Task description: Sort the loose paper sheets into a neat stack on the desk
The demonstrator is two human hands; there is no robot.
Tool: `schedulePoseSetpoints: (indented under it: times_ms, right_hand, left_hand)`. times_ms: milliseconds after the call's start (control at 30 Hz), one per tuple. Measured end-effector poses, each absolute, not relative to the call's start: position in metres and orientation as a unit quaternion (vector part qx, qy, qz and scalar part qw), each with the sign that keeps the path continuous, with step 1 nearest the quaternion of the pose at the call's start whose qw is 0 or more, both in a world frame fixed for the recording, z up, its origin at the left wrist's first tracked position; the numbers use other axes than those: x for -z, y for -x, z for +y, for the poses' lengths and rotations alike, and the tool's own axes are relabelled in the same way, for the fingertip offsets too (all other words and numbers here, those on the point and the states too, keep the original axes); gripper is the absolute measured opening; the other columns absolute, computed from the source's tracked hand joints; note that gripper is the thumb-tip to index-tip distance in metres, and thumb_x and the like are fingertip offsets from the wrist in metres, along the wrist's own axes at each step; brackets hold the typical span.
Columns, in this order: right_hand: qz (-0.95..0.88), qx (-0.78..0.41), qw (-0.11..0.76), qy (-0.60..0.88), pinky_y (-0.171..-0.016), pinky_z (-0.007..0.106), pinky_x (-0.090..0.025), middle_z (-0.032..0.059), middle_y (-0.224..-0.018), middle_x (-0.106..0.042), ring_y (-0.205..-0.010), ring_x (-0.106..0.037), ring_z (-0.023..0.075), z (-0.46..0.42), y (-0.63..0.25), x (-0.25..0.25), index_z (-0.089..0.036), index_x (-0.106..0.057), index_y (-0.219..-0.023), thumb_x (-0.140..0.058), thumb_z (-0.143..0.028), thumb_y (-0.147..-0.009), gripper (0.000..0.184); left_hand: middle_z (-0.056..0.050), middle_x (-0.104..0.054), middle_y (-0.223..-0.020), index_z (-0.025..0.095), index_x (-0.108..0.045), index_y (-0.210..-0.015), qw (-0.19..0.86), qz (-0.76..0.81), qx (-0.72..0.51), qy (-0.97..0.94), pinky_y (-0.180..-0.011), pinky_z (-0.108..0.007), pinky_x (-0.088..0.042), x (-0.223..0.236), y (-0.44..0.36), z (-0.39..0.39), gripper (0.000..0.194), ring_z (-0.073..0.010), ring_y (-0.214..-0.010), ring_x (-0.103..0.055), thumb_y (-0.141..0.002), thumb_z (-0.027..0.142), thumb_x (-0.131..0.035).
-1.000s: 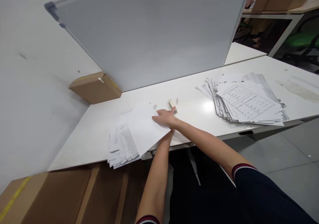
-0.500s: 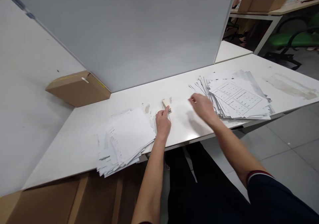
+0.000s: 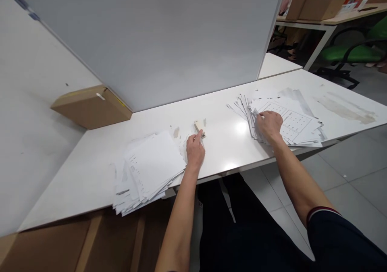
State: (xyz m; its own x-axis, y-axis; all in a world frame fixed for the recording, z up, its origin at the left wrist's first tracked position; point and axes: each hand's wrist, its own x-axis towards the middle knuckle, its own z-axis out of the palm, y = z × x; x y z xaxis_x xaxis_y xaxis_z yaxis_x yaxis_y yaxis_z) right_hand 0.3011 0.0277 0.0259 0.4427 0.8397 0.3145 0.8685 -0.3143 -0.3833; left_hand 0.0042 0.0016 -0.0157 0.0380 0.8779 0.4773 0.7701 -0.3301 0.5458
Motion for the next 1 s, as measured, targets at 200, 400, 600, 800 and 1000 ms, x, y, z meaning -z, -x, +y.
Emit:
schedulePoseSetpoints:
  times_ms: [200, 400, 600, 800, 1000]
  right_hand:
    - [-0.601, -0.028, 0.312, 0.735, -0.067, 0.034, -0.039, 0.012, -0.084, -0.064, -0.073, -0.055, 0.0225, -0.018, -0.259, -0.067, -0.016, -0.061, -0.105, -0.028, -0.038, -0.093, 0.042]
    - [-0.63, -0.25, 0.454, 0.578, -0.057, 0.025, -0.037, 0.0025, -0.072, -0.059, -0.063, -0.052, 0.015, -0.057, -0.198, -0.094, -0.022, -0.061, -0.086, -0.041, -0.047, -0.088, 0.033]
    - [-0.618, -0.205, 0.408, 0.64, -0.072, 0.03, -0.043, 0.0106, -0.094, -0.064, -0.084, -0.057, 0.02, -0.014, -0.237, -0.082, -0.016, -0.061, -0.097, -0.036, -0.05, -0.09, 0.043]
    - [-0.522, 0.039, 0.211, 0.825, -0.088, 0.045, -0.032, 0.0241, -0.117, -0.055, -0.11, -0.044, 0.0348, 0.053, -0.301, -0.042, -0.004, -0.053, -0.114, -0.058, -0.036, -0.078, 0.049]
    - [-0.539, 0.019, 0.208, 0.816, -0.087, 0.043, -0.031, 0.017, -0.105, -0.062, -0.101, -0.049, 0.0307, 0.059, -0.31, -0.02, -0.012, -0.066, -0.095, -0.042, -0.035, -0.084, 0.035]
  left_hand:
    - [-0.011, -0.059, -0.114, 0.021, -0.05, -0.127, 0.259, 0.486, -0.51, -0.66, -0.096, -0.035, -0.041, 0.009, -0.009, -0.002, 0.047, -0.0188, -0.106, -0.055, -0.082, 0.03, -0.054]
    - [-0.011, -0.066, -0.11, 0.018, -0.058, -0.117, 0.579, 0.375, -0.56, -0.459, -0.093, -0.036, -0.046, -0.005, -0.008, -0.012, 0.068, -0.025, -0.107, -0.059, -0.058, 0.047, -0.076]
    - [-0.008, -0.071, -0.096, 0.015, -0.068, -0.096, 0.626, 0.385, -0.559, -0.384, -0.092, -0.037, -0.048, -0.014, -0.007, -0.015, 0.041, -0.0247, -0.099, -0.064, -0.062, 0.035, -0.076]
    - [-0.011, -0.071, -0.094, 0.012, -0.067, -0.093, 0.636, 0.403, -0.551, -0.36, -0.092, -0.042, -0.047, -0.014, -0.012, -0.012, 0.043, -0.028, -0.097, -0.064, -0.058, 0.036, -0.078]
    - [-0.012, -0.071, -0.092, 0.011, -0.067, -0.091, 0.64, 0.403, -0.544, -0.363, -0.092, -0.044, -0.047, -0.014, -0.013, -0.012, 0.045, -0.0294, -0.096, -0.065, -0.056, 0.037, -0.079]
